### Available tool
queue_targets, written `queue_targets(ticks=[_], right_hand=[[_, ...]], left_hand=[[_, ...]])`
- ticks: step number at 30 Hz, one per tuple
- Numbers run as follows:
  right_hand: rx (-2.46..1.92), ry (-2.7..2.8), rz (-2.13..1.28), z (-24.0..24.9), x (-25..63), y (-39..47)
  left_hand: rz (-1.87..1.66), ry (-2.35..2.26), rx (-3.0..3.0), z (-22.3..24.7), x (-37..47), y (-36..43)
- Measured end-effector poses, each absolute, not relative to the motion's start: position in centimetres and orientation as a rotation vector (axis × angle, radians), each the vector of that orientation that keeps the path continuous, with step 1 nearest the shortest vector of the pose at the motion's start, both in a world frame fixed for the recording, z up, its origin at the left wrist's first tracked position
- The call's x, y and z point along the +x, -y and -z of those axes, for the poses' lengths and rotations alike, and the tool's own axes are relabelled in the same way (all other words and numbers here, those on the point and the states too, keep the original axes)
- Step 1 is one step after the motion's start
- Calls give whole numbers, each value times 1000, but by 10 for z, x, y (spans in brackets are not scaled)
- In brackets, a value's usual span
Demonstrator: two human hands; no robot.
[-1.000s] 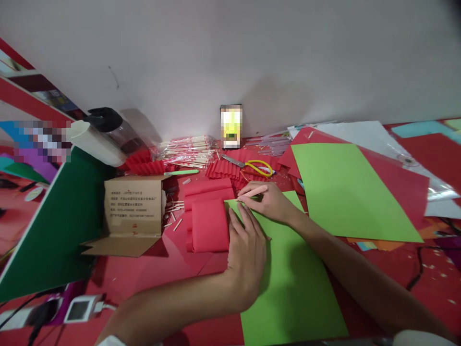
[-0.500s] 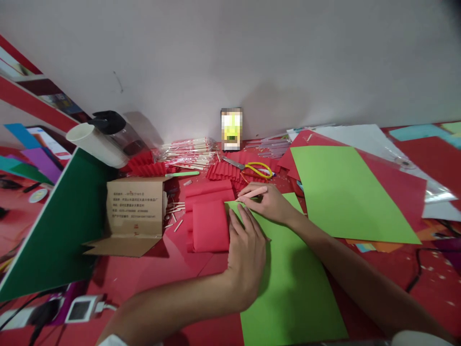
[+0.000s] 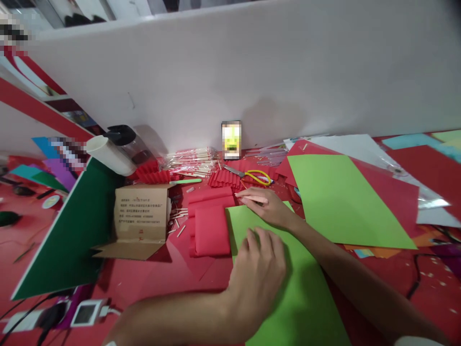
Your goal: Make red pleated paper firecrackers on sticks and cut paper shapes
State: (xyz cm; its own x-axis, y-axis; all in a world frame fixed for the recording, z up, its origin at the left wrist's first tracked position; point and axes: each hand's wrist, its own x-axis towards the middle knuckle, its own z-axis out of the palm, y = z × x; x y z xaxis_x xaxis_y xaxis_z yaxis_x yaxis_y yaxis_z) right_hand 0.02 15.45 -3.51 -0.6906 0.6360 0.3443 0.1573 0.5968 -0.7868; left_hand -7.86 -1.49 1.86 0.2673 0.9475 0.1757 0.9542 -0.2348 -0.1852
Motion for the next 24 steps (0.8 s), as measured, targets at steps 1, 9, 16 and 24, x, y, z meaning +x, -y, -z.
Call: queue_targets(ticks=[1, 9, 16, 24], right_hand=[[-628, 2214, -1001, 35, 1, -155], [-657, 2342, -1005, 29, 6, -158], [-649, 2350, -1029, 18, 9, -156], [-717, 2173, -1157, 14, 16, -164]], left_hand=[[92, 1710, -2367, -28, -81, 16], [10, 1849, -2409, -103, -146, 4], [-147, 2470, -1737, -102, -252, -66], [-385, 2604, -1707, -70, -275, -81]])
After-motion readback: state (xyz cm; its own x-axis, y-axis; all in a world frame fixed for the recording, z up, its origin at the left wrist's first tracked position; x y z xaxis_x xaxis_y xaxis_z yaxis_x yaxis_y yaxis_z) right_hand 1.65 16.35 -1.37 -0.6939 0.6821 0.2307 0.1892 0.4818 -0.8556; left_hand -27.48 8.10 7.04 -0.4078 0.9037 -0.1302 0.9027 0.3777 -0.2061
